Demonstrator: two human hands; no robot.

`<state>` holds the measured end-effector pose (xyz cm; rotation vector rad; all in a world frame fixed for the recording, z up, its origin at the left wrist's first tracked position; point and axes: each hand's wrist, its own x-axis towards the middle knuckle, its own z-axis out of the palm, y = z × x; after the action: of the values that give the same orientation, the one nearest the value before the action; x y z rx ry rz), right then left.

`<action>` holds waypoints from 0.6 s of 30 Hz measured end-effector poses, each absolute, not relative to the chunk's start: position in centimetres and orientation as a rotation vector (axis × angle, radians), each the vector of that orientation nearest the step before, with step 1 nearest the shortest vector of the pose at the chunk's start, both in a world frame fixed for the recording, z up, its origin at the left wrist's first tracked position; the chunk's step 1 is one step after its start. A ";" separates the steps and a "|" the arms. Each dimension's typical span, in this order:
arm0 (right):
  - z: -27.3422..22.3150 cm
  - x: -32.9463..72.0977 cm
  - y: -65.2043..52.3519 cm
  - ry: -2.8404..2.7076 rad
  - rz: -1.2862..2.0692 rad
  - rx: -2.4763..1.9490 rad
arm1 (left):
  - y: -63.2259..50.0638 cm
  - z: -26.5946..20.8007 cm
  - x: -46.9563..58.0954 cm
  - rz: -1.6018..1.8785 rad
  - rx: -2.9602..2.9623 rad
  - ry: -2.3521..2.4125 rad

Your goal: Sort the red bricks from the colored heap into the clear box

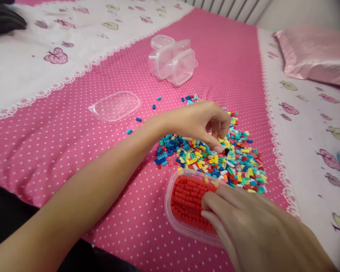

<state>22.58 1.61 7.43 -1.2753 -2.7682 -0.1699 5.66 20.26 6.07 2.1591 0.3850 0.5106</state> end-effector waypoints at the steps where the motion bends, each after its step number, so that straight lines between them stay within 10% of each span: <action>1: 7.4 22.6 1.6 -2.770 -0.162 -1.275 | 20.3 6.1 5.7 0.510 2.160 0.385; 18: 7.3 22.5 1.7 -2.775 -0.170 -1.263 | 20.3 6.2 5.7 0.522 2.167 0.375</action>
<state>22.50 1.72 7.35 -1.2629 -2.7755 -0.1701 5.70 20.27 6.18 2.1671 0.3753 0.5220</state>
